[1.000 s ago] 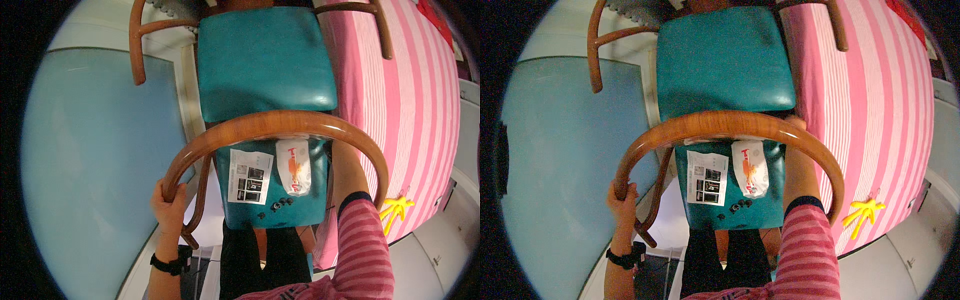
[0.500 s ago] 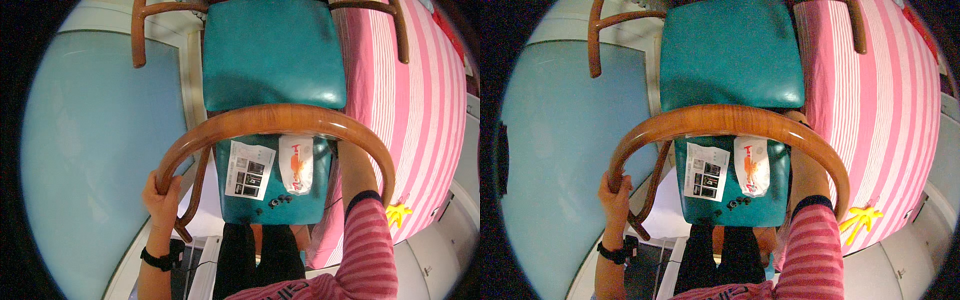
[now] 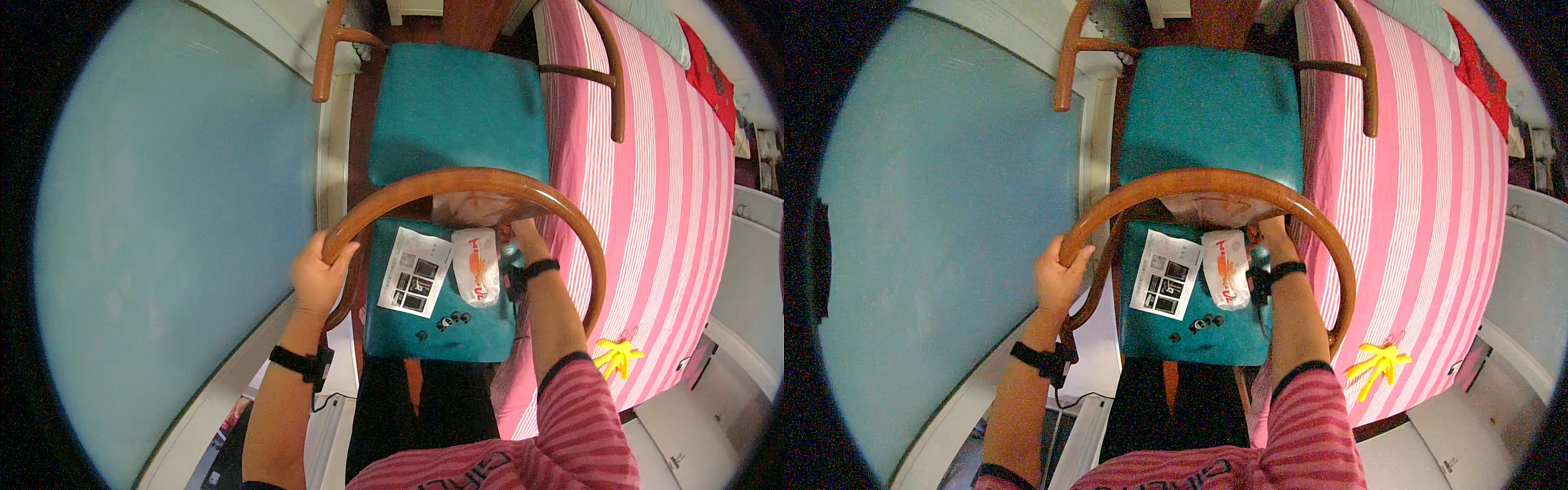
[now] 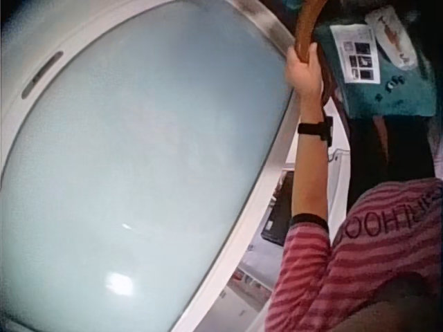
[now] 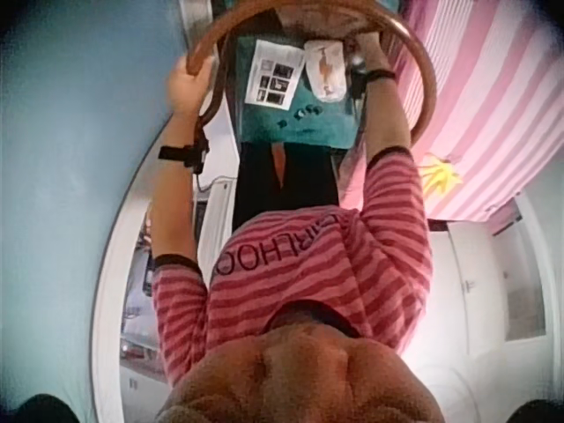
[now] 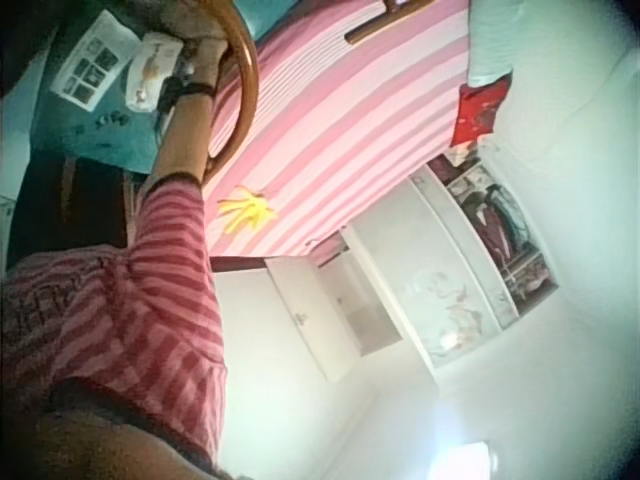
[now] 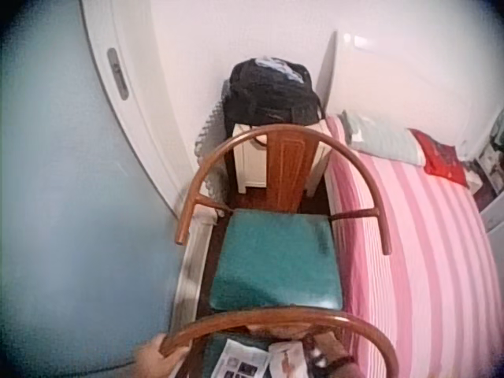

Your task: The person wipes a chair with a cloth, then moves to a utility area where they pick up metal poles and a plastic bracket, fitting the poles into the bracket and using a hammer to secure them.

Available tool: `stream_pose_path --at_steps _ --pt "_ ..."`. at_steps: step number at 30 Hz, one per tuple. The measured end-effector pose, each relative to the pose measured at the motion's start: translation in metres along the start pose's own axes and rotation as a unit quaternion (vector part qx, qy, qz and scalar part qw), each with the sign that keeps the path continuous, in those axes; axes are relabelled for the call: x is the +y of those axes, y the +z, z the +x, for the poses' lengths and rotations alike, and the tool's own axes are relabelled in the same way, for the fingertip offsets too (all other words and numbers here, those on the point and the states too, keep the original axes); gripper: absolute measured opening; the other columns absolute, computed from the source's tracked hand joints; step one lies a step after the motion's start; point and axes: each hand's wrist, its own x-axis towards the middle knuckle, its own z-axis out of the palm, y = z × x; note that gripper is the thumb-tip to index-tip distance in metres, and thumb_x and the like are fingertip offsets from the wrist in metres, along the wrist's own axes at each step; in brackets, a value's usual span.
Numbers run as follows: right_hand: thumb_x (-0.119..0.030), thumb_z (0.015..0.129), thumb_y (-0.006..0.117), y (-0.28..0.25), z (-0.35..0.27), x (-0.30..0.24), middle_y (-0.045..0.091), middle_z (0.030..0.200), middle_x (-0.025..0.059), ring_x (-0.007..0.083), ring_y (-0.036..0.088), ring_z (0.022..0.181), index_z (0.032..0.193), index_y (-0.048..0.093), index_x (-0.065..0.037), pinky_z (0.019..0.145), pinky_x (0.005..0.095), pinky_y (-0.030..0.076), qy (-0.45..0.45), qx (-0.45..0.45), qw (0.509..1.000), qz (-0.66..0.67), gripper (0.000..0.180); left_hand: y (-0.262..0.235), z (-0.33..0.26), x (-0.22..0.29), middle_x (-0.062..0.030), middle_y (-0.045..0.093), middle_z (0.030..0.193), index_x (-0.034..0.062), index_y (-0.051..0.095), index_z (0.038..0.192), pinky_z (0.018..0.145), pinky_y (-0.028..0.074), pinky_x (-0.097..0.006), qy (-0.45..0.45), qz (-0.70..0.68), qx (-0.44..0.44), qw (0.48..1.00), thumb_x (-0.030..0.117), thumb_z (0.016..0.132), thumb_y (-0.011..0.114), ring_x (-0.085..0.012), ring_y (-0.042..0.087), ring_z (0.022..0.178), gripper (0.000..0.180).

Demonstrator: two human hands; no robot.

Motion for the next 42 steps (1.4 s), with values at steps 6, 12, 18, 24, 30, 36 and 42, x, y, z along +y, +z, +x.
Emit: stream_pose_path --at_steps 6,12,18,24,30,36,42 --pt "-0.010 0.082 0.041 0.095 -0.117 -0.030 0.038 0.054 0.0020 0.0126 0.033 0.036 0.104 0.045 -0.013 0.031 0.0268 0.028 -0.136 0.078 0.962 0.223 0.023 -0.010 -0.010 -0.011 -0.0135 0.061 0.070 0.0051 0.061 0.087 0.057 0.047 -0.035 0.002 0.005 0.009 1.000 0.032 0.075 0.070 -0.0300 0.061 0.064 0.031" --pt "0.001 0.079 0.042 0.135 -0.151 -0.071 0.040 0.063 0.0004 0.0088 0.037 0.045 0.115 0.038 -0.008 0.037 0.0226 0.031 -0.311 0.096 0.934 0.149 0.037 -0.004 -0.010 -0.012 -0.0142 0.063 0.073 0.0068 0.061 0.089 0.059 0.047 -0.039 -0.005 0.008 0.000 1.000 0.037 0.076 0.068 -0.0339 0.061 0.068 0.034" --pt "0.000 0.083 0.043 0.181 -0.130 -0.068 0.040 0.057 -0.0019 0.0070 0.033 0.041 0.092 0.045 -0.007 0.036 0.0228 0.027 -0.375 0.180 0.898 0.142 0.012 -0.013 -0.013 -0.016 -0.0136 0.063 0.073 0.0083 0.061 0.090 0.059 0.047 -0.038 -0.010 0.068 0.019 0.997 0.038 0.076 0.068 -0.0330 0.061 0.067 0.034" --pt "0.001 0.074 0.053 0.104 -0.089 -0.034 0.046 0.051 0.0037 0.0143 0.043 0.035 0.068 0.045 -0.007 0.030 0.0303 0.034 -0.150 0.079 0.982 -0.089 0.013 -0.015 -0.011 -0.017 -0.0133 0.063 0.071 0.0082 0.060 0.090 0.058 0.046 -0.039 -0.007 0.026 0.025 0.999 0.039 0.077 0.067 -0.0329 0.061 0.066 0.034" --pt "0.000 0.074 0.055 0.086 -0.069 -0.027 0.048 0.056 0.0036 0.0146 0.042 0.037 0.075 0.048 -0.005 0.031 0.0302 0.034 0.002 0.116 0.965 -0.234 0.008 -0.004 -0.006 -0.003 -0.0098 0.060 0.065 0.0029 0.059 0.087 0.056 0.045 -0.033 -0.008 0.028 -0.003 1.000 0.028 0.079 0.068 -0.0212 0.059 0.059 0.028" --pt "-0.003 0.082 0.053 0.143 -0.143 -0.019 0.054 0.073 -0.0001 0.0085 0.050 0.064 0.105 0.051 0.000 0.056 0.0213 0.042 -0.296 0.214 0.930 0.048 0.023 -0.011 -0.008 -0.015 -0.0145 0.062 0.072 0.0075 0.060 0.088 0.058 0.046 -0.041 0.010 0.057 0.015 0.998 0.041 0.077 0.065 -0.0353 0.060 0.069 0.036" --pt "-0.017 0.089 0.050 0.209 -0.162 -0.025 0.038 0.128 0.0212 0.0303 0.037 0.120 0.133 0.032 0.002 0.101 0.0346 0.027 -0.415 0.433 0.772 -0.212 0.051 -0.010 -0.009 -0.014 -0.0150 0.063 0.075 0.0088 0.061 0.091 0.059 0.048 -0.041 0.014 0.028 0.014 0.999 0.043 0.077 0.064 -0.0357 0.061 0.071 0.037"
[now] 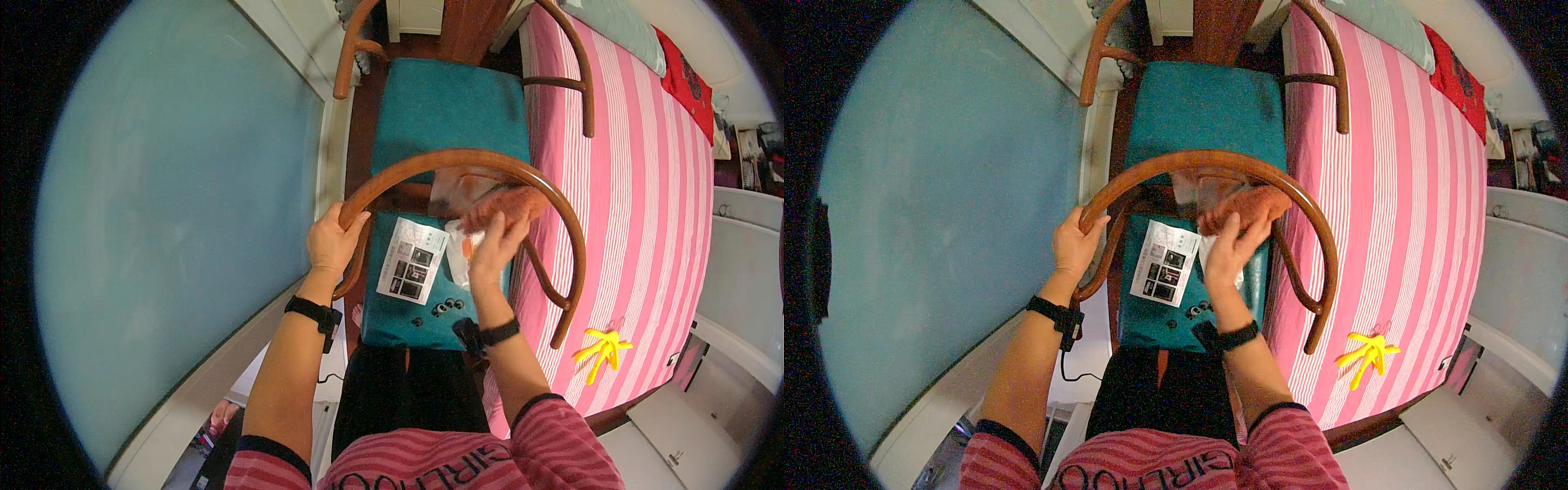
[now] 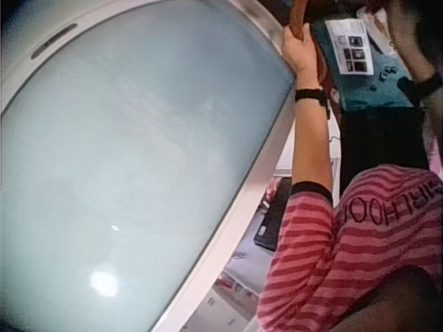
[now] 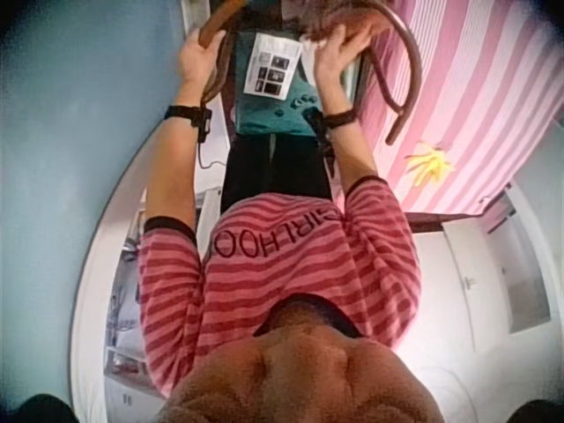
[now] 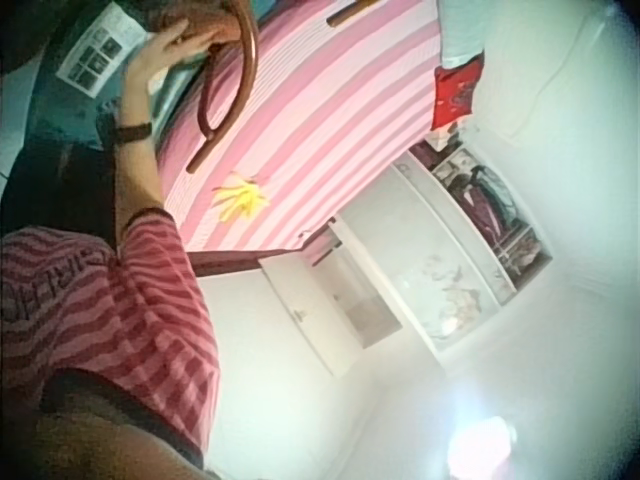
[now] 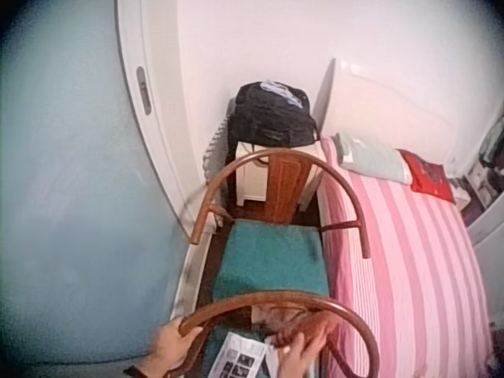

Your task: The person wipes a chair with a cloth, then moves to a utility area where they pick up metal poles and a plastic bracket, fitting the poles into the bracket and using a hammer to secure them.

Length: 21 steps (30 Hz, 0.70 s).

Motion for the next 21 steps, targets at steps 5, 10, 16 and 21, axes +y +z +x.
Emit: stream_pose_path --at_steps 5,10,16,21 --pt "-0.011 0.085 0.056 0.057 0.008 -0.002 0.024 0.128 0.0256 0.0394 0.027 0.120 0.127 0.030 0.004 0.104 0.0459 0.019 -0.084 0.081 0.993 0.013 0.052 0.002 0.002 0.011 -0.0159 0.063 0.075 0.0086 0.062 0.092 0.059 0.048 -0.041 0.015 0.017 0.022 0.999 0.043 0.077 0.064 -0.0359 0.061 0.070 0.038" --pt "-0.008 0.074 0.064 0.085 -0.017 0.011 0.030 0.120 0.0267 0.0438 0.032 0.114 0.117 0.046 -0.004 0.098 0.0474 0.027 -0.127 0.052 0.991 0.013 0.046 0.003 0.002 0.005 -0.0168 0.063 0.075 0.0084 0.062 0.090 0.059 0.048 -0.042 0.001 0.018 0.013 1.000 0.043 0.077 0.064 -0.0363 0.061 0.070 0.037" --pt "-0.005 0.069 0.066 0.071 -0.011 0.050 0.043 0.112 0.0226 0.0431 0.044 0.104 0.096 0.059 -0.011 0.088 0.0479 0.038 -0.312 -0.091 0.941 -0.093 0.028 0.005 0.002 0.002 -0.0172 0.063 0.075 0.0080 0.062 0.090 0.059 0.048 -0.042 0.009 0.007 0.019 1.000 0.042 0.077 0.065 -0.0364 0.061 0.071 0.037" --pt "0.001 0.071 0.064 0.044 -0.008 0.073 0.046 0.111 0.0167 0.0355 0.049 0.100 0.095 0.056 -0.005 0.084 0.0376 0.043 -0.203 -0.102 0.966 -0.120 0.026 -0.002 -0.001 -0.002 -0.0166 0.063 0.075 0.0082 0.061 0.091 0.059 0.048 -0.041 0.002 0.033 0.019 0.999 0.042 0.076 0.065 -0.0360 0.061 0.070 0.037"
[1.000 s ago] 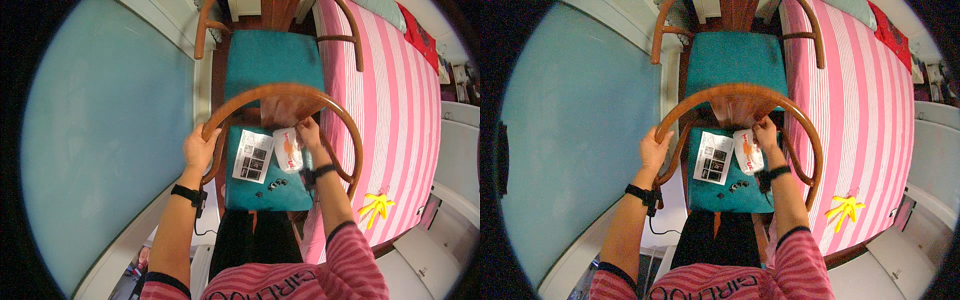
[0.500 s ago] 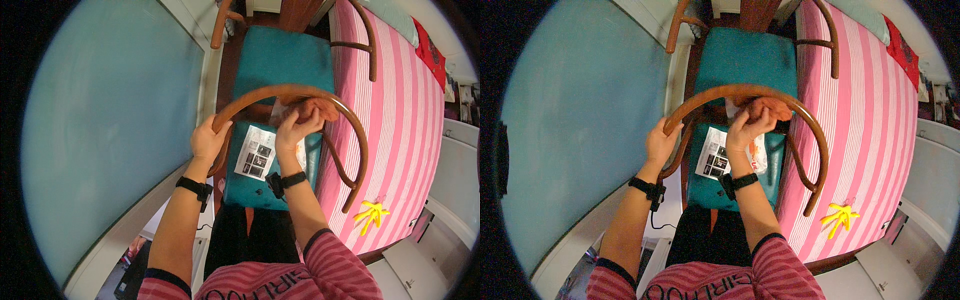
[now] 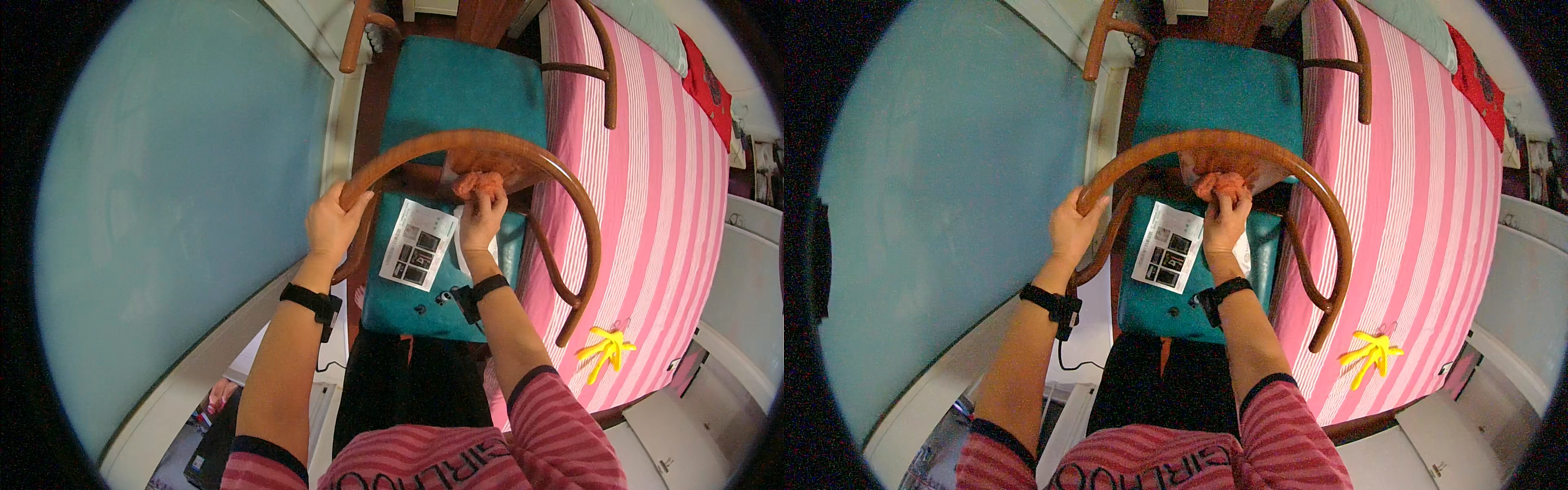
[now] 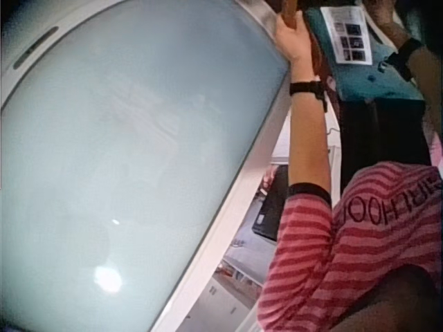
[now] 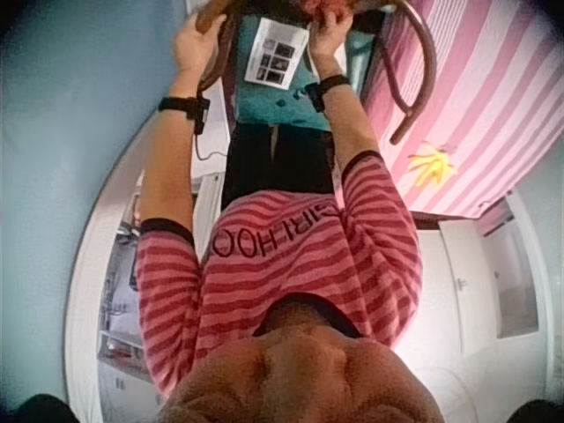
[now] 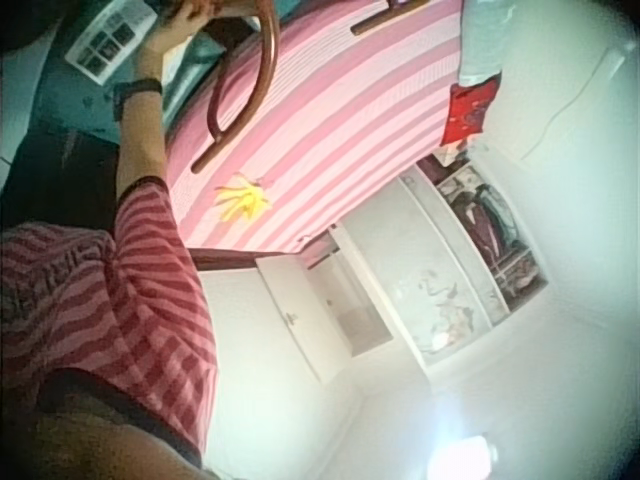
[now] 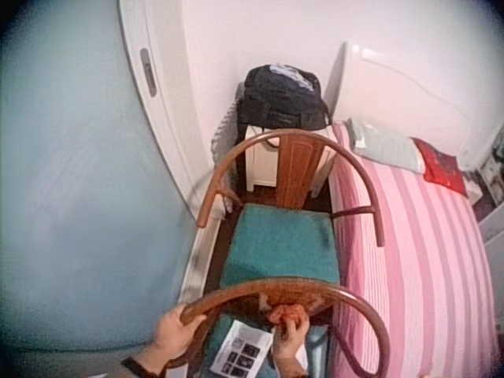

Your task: The person wipes a chair with a cloth, then moves to a utility area where they pick up metal poles and a plastic bracket, fitting the poles into the bracket and using a hammer to secure them.

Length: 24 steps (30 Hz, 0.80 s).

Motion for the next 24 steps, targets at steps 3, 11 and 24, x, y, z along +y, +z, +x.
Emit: stream_pose_path --at_steps 3,11,24 --pt "0.000 0.070 0.065 0.019 -0.023 0.032 0.048 0.111 0.0152 0.0321 0.050 0.103 0.098 0.059 -0.002 0.086 0.0361 0.043 0.207 -0.003 0.975 0.081 0.029 0.003 0.004 0.010 -0.0156 0.064 0.075 0.0085 0.062 0.091 0.059 0.048 -0.041 -0.009 -0.030 -0.014 0.999 0.043 0.076 0.065 -0.0354 0.061 0.070 0.037" --pt "-0.010 0.085 0.056 0.051 -0.035 0.039 0.061 0.083 0.0147 0.0286 0.058 0.065 0.099 0.053 -0.002 0.056 0.0435 0.051 0.643 -0.010 0.579 0.502 0.016 -0.011 -0.006 -0.008 -0.0147 0.064 0.075 0.0097 0.062 0.092 0.060 0.049 -0.041 -0.013 -0.007 0.002 1.000 0.044 0.077 0.064 -0.0350 0.062 0.070 0.037" --pt "-0.011 0.091 0.038 0.055 0.001 0.030 0.047 0.070 0.0074 0.0257 0.048 0.065 0.079 0.045 -0.003 0.068 0.0400 0.049 0.590 -0.059 0.458 0.663 0.015 0.045 -0.009 0.007 -0.0156 0.064 0.080 0.0120 0.062 0.095 0.064 0.049 -0.043 -0.021 -0.020 -0.024 0.999 0.045 0.076 0.064 -0.0360 0.062 0.076 0.038"
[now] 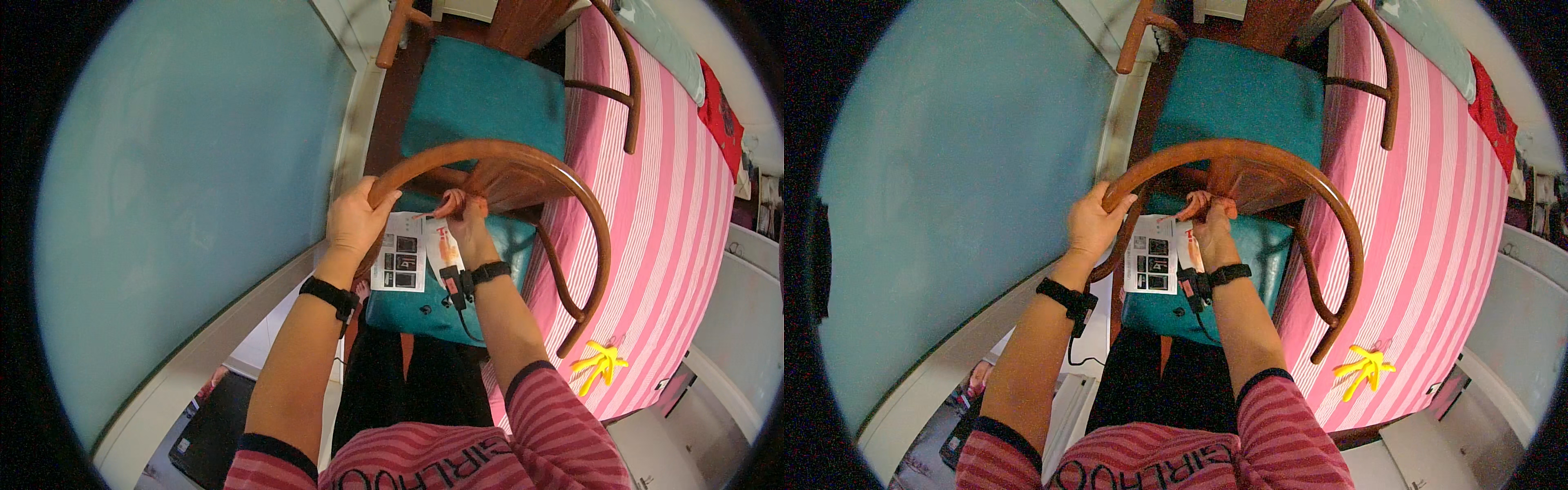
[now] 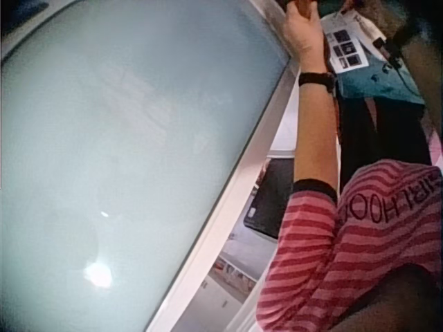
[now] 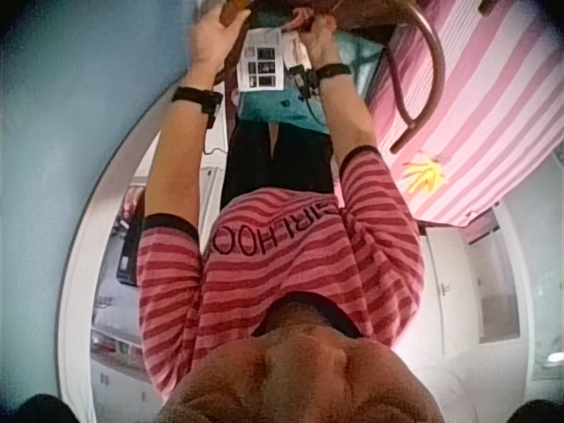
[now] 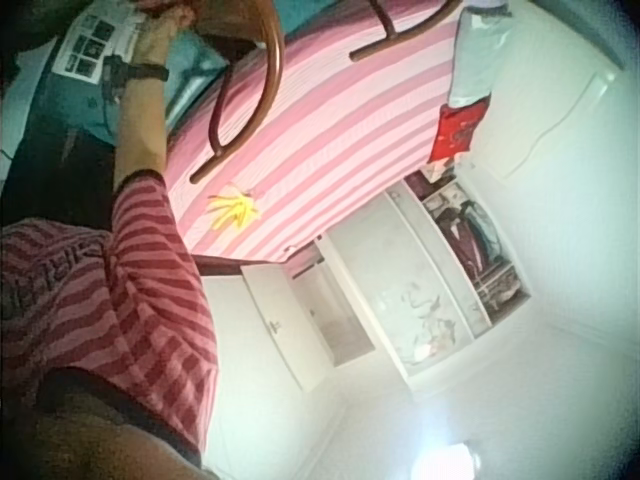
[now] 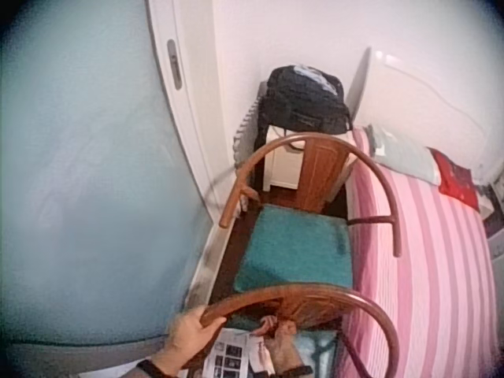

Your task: The person wipes a chair with a cloth, then moves to a utility area where they pick up metal poles and a plastic bracket, fitting the poles into the bracket and using a hammer to secure them.

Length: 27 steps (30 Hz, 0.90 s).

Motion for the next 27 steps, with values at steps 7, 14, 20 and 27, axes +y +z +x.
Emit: stream_pose_path --at_steps 7,14,20,27 --pt "-0.012 0.088 0.044 -0.019 -0.064 0.011 0.051 0.070 0.0090 0.0225 0.049 0.055 0.088 0.049 -0.004 0.051 0.0364 0.047 -0.169 -0.022 0.965 -0.200 0.010 0.000 -0.006 -0.008 -0.0158 0.062 0.071 0.0089 0.061 0.085 0.056 0.047 -0.041 0.044 0.008 0.047 0.998 0.042 0.077 0.065 -0.0356 0.060 0.067 0.034" --pt "-0.010 0.072 0.057 0.075 -0.112 -0.024 0.055 0.109 0.0078 0.0256 0.051 0.103 0.093 0.062 -0.008 0.077 0.0356 0.044 -0.450 -0.195 0.078 -0.868 0.022 0.000 -0.005 0.004 -0.0166 0.064 0.079 0.0125 0.061 0.096 0.065 0.048 -0.045 0.026 0.006 0.009 1.000 0.045 0.077 0.062 -0.0369 0.061 0.074 0.038" --pt "-0.021 0.084 0.048 0.111 -0.068 -0.009 0.058 0.113 0.0100 0.0299 0.051 0.104 0.105 0.065 -0.011 0.084 0.0521 0.034 -0.177 -0.144 -0.413 -0.882 0.029 0.000 -0.004 0.006 -0.0165 0.063 0.074 0.0079 0.061 0.088 0.060 0.047 -0.041 0.026 -0.005 0.019 0.999 0.043 0.076 0.066 -0.0357 0.061 0.070 0.037" --pt "-0.022 0.083 0.047 0.122 -0.038 -0.003 0.060 0.109 0.0156 0.0380 0.054 0.101 0.109 0.063 -0.006 0.084 0.0597 0.035 -0.035 -0.221 -0.301 -0.927 0.034 0.004 0.001 -0.005 -0.0163 0.064 0.077 0.0127 0.062 0.094 0.064 0.048 -0.044 0.023 -0.018 0.020 0.999 0.046 0.075 0.063 -0.0366 0.062 0.073 0.038"
